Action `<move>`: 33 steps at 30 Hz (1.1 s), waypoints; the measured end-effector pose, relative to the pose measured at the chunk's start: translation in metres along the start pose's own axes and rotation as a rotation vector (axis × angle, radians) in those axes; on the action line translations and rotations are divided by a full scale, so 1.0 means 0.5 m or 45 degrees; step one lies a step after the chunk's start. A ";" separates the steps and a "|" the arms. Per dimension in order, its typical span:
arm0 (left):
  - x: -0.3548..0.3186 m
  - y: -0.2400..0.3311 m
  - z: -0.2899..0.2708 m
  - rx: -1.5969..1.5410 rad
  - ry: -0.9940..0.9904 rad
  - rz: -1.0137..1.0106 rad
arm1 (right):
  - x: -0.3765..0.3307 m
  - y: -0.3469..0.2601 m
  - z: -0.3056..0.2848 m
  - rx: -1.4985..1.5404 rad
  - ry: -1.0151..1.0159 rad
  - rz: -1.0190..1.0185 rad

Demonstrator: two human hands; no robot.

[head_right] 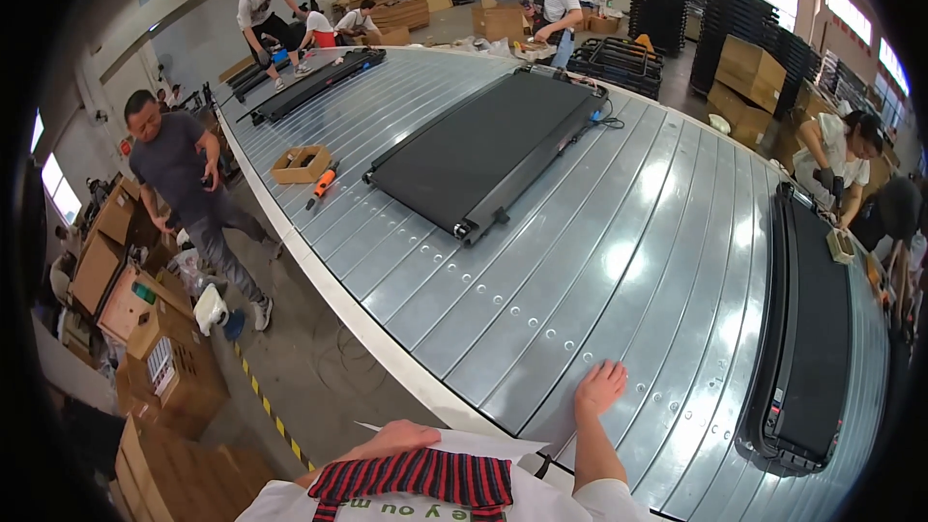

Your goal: Apply warning and QR code labels to treadmills on an assembly line.

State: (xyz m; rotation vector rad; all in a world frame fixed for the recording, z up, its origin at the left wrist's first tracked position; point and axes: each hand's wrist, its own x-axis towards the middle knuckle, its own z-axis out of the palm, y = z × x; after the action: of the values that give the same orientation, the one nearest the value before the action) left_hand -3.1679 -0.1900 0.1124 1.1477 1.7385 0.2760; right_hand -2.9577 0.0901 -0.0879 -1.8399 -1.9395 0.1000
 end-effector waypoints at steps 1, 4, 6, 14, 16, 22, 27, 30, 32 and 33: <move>0.001 0.013 0.000 -0.053 0.040 0.022 | 0.002 0.004 0.003 0.008 0.012 -0.016; 0.006 0.047 0.007 -0.022 0.051 -0.078 | -0.003 0.006 0.006 0.043 0.041 -0.052; 0.022 0.010 0.040 0.110 0.082 0.064 | 0.000 0.008 0.011 0.083 0.055 -0.099; -0.019 0.001 0.107 0.390 0.382 0.488 | -0.003 0.018 0.004 0.210 -0.051 -0.177; -0.034 0.005 0.122 0.370 0.315 0.406 | -0.004 0.014 0.003 0.243 -0.034 -0.203; -0.039 0.014 0.192 0.238 0.361 0.482 | 0.080 0.063 0.033 0.721 -0.269 -0.074; -0.035 0.040 0.206 0.262 0.259 0.520 | 0.067 -0.024 -0.164 1.541 -0.621 0.252; -0.025 0.042 0.193 0.274 0.178 0.553 | 0.057 -0.043 -0.308 1.547 -0.733 0.254; -0.015 0.036 0.180 0.257 0.218 0.720 | 0.064 -0.049 -0.400 1.465 -0.217 -0.422; -0.017 0.050 0.168 0.096 0.171 0.585 | 0.067 -0.055 -0.454 1.470 -0.018 -0.664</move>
State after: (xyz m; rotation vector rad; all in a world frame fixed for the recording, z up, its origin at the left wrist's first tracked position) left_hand -3.0844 -0.2093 0.0929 1.6112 1.5911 0.5802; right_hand -2.8978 0.0609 0.1335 -0.5735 -1.6876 0.8467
